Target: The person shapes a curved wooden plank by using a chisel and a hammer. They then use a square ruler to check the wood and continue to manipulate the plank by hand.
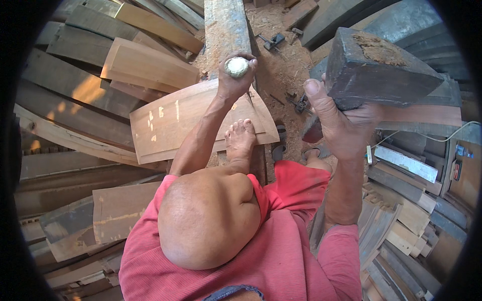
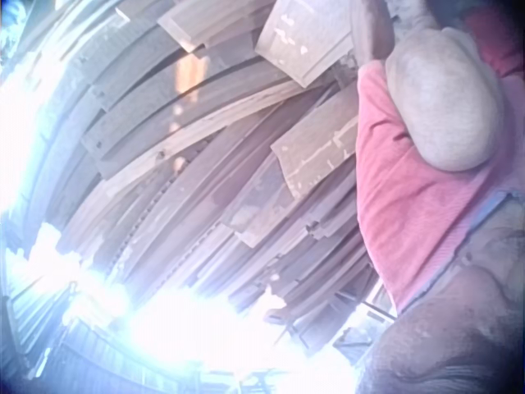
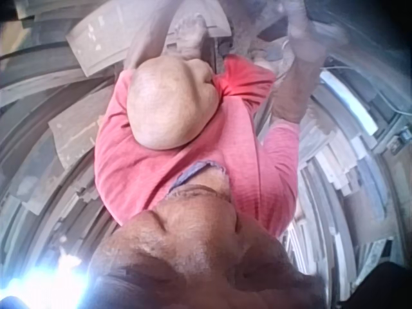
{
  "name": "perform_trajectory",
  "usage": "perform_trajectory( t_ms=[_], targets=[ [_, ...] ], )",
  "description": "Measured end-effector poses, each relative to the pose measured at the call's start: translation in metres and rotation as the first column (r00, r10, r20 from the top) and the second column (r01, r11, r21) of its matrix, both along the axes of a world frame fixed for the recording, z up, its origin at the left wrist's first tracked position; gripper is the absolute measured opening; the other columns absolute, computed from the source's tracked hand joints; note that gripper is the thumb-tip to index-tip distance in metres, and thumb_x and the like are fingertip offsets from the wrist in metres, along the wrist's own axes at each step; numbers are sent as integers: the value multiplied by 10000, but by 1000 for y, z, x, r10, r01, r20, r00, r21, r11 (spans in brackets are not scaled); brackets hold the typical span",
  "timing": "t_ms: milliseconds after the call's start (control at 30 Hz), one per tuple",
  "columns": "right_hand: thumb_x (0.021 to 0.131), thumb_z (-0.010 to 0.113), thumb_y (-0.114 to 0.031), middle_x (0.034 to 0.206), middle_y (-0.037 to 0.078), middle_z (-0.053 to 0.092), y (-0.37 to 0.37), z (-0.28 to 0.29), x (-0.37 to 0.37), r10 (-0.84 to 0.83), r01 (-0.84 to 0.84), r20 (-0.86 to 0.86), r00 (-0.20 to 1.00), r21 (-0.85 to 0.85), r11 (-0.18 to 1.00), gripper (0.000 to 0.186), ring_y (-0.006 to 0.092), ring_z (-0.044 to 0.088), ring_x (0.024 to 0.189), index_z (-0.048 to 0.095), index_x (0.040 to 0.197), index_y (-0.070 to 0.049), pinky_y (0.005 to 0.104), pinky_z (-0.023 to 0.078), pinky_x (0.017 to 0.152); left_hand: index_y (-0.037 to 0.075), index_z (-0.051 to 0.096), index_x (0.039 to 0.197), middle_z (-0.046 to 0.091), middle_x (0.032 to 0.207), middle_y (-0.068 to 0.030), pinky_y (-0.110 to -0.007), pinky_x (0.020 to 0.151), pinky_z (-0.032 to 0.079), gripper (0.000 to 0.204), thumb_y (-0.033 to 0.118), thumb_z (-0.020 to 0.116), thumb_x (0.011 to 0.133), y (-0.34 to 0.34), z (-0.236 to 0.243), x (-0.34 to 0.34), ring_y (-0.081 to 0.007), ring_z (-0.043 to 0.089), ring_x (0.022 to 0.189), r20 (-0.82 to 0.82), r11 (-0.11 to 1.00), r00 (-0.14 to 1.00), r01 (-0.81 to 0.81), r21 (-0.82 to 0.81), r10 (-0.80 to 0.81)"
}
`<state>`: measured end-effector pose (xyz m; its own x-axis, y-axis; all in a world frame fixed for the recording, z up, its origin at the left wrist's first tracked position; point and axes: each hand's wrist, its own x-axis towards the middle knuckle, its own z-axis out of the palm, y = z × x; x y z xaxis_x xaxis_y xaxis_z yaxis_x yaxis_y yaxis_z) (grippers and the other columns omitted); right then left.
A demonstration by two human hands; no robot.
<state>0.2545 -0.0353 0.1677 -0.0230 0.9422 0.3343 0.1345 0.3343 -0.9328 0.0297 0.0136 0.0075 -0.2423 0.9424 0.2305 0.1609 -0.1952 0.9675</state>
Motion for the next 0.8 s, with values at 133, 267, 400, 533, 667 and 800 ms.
perform_trajectory(
  t_ms=[133,267,400,533,667,800],
  targets=[
    [860,839,-137,787,29,673,0,1,2,-26,25,-31,999,-54,998,210,74,593,615,693,928,-2,238,468,556,33,699,881,696,815,-49,-273,715,529,69,89,738,871,-1,-4,-1,-107,652,766,-69,994,997,-27,105,34],
    [894,744,18,817,72,647,0,4,4,-17,17,-7,1000,-14,1000,167,124,589,610,633,1015,-12,275,494,543,30,690,889,697,823,-48,-273,721,532,77,84,741,869,-7,-5,0,-103,656,777,-44,999,998,-31,42,33],
    [896,740,21,812,74,644,1,7,4,-3,2,-44,999,-6,1000,170,124,582,605,626,1017,-14,279,493,542,29,682,908,698,834,-48,-266,732,533,94,86,747,870,-5,-7,-1,-102,662,801,-60,996,997,-43,82,48],
    [899,734,25,820,73,642,1,7,2,15,-15,-65,998,4,1000,161,127,582,606,627,1014,-12,280,495,542,27,685,939,696,850,-45,-264,739,531,109,92,748,879,-9,-7,0,-101,653,803,2,996,998,-63,58,63],
    [902,725,33,832,78,641,-1,17,-2,13,-11,-45,999,50,999,153,136,583,609,632,1018,-2,281,499,547,29,695,985,684,885,-42,-270,734,521,125,90,745,889,-20,-10,12,-109,638,801,-12,987,999,-40,156,43],
    [904,709,49,830,82,636,1,36,-13,-16,29,-79,997,158,987,147,147,586,615,637,1024,4,303,510,567,45,674,978,721,862,-46,-274,714,555,156,86,765,859,-26,-11,12,-108,685,807,-139,981,988,96,170,-73]
  ],
)
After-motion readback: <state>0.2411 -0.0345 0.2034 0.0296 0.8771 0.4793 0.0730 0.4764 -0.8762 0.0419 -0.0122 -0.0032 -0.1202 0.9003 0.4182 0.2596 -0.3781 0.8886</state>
